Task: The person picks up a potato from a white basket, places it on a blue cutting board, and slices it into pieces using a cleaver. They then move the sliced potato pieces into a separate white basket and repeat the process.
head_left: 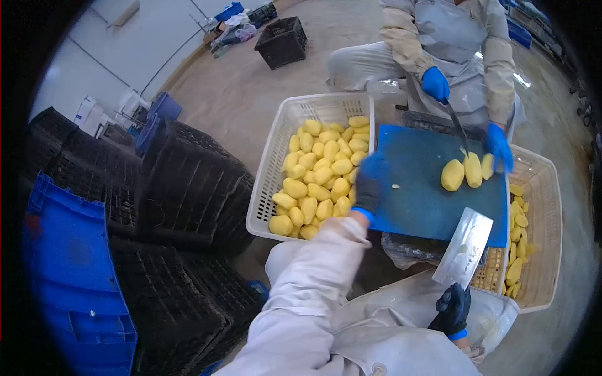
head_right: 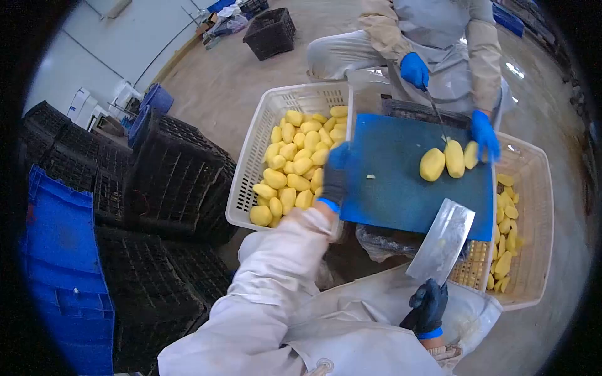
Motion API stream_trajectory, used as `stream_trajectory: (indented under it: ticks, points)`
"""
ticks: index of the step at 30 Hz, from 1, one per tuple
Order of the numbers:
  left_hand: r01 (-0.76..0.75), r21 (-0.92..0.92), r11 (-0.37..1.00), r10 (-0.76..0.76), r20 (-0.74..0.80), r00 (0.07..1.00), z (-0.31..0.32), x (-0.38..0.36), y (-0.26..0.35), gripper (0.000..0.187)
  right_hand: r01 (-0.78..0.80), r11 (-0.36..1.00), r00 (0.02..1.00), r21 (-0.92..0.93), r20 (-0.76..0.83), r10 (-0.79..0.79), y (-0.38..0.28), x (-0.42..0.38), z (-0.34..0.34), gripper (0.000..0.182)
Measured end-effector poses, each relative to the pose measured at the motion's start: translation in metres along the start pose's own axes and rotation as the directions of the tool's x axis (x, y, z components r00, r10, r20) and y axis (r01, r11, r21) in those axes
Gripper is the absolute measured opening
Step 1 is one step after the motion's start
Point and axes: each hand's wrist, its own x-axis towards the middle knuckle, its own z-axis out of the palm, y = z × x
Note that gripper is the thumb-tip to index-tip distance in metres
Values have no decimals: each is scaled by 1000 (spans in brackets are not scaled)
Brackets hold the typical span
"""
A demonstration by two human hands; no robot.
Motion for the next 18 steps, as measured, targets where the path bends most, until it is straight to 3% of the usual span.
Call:
stream_trajectory:
  ticks: [1,2,3,4,5,7,9,11,12,13,15,16,17,18]
  points:
    - [-170,188,967,229,-357,906,-18,-3,-78,27,-3,1000,1000,-5,6,3,2,1,2,13]
    - [96,47,994,-64,-466,882,-48,-9,-108,31,-24,995,999,-101,23,27,5,4,5,14]
    - [288,128,949,-208,-434,877,-71,-18,-176,35,-42,979,998,-199,34,50,8,5,7,14]
    - [503,291,814,-404,-338,850,-97,-33,-166,51,-90,978,996,-188,-4,91,13,8,9,15]
    - [637,351,687,-508,-396,765,-95,-46,-209,69,-77,978,997,-193,-13,76,19,11,9,15]
    - [754,411,513,-790,-119,602,-102,-51,-213,85,-89,929,992,-359,50,114,27,16,11,14]
    - [625,679,385,-777,-128,617,-78,-55,-225,87,-142,910,982,-389,59,178,18,14,29,16]
    - [595,777,207,-850,-158,502,-71,-40,-172,85,-157,893,978,-422,59,200,17,14,38,18]
    - [519,830,203,-738,-219,638,-59,-48,-187,75,-150,889,981,-433,50,190,18,16,36,18]
    - [522,827,208,-743,-213,634,-62,-48,-190,75,-156,879,976,-450,66,207,23,17,33,18]
    - [534,783,319,-830,-42,557,-80,-47,-195,79,-158,873,970,-462,94,225,25,17,34,19]
    - [557,746,364,-878,74,473,-85,-45,-196,81,-150,871,968,-468,110,226,23,18,37,19]
    - [555,747,365,-874,69,482,-81,-48,-194,82,-146,869,966,-473,122,229,23,17,38,18]
    - [585,693,422,-836,47,547,-74,-60,-214,81,-146,873,967,-466,120,226,23,15,38,18]
